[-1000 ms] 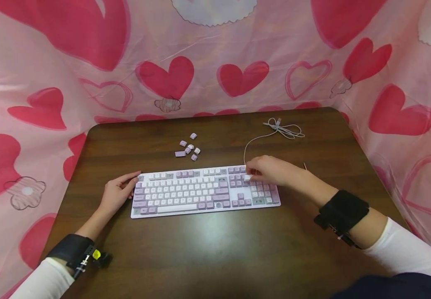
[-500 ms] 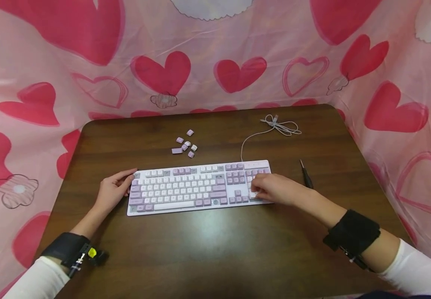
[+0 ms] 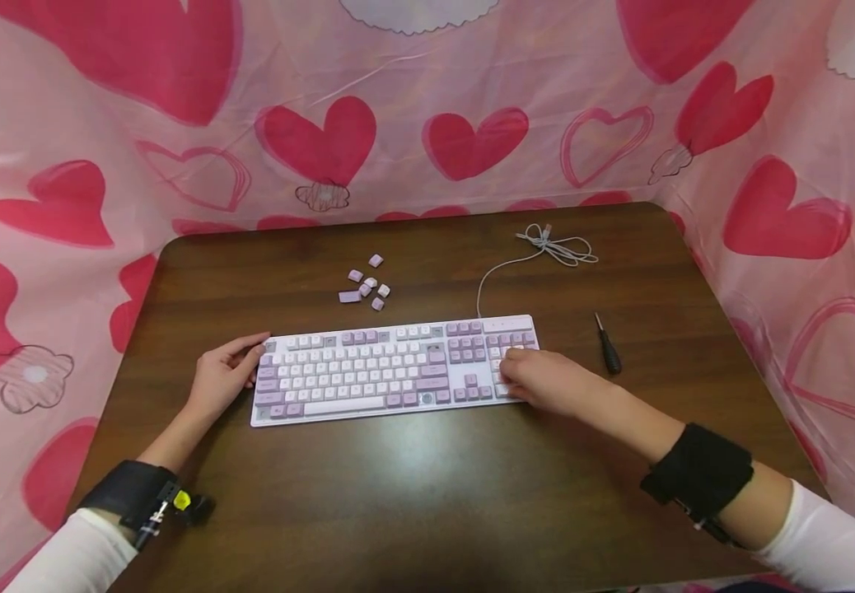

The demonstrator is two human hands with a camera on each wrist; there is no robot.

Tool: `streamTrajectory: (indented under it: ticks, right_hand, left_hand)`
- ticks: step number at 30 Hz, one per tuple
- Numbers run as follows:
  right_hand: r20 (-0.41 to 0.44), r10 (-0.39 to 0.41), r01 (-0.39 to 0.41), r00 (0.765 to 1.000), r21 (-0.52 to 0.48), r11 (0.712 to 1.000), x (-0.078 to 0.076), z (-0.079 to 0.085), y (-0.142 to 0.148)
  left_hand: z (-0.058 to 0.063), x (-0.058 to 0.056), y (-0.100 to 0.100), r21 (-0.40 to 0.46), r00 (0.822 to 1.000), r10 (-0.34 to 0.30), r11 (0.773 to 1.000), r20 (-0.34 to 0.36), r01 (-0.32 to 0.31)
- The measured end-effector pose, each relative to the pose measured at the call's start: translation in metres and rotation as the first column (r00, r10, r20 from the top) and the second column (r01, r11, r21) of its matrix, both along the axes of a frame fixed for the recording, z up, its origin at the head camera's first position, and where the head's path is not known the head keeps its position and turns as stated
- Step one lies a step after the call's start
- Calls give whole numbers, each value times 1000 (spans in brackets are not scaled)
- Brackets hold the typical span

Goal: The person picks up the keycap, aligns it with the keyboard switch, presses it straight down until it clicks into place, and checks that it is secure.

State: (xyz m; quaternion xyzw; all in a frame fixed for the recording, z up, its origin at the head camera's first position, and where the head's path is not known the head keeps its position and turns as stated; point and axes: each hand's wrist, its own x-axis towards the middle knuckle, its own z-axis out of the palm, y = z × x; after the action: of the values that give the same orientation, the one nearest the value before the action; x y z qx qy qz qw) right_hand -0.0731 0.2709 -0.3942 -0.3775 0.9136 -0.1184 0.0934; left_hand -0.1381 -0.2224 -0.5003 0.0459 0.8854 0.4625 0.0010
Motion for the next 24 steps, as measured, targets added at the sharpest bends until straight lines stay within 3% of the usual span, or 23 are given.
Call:
streamTrajectory:
  ticks: [6, 14, 24]
  right_hand:
    - [-32, -21, 24, 999, 112, 993, 6, 0, -11]
    - [-64, -108, 121, 992, 263, 957, 8, 6, -24]
    - [-142, -166, 199, 976, 264, 944, 16, 4, -39]
  left_hand:
    - [-4, 9, -2, -7, 1000, 27, 1000, 5, -27]
    - [-3, 4, 1, -9, 1000, 7, 1000, -18, -7]
    - [-1, -1, 0, -32, 1000, 17, 999, -16, -17]
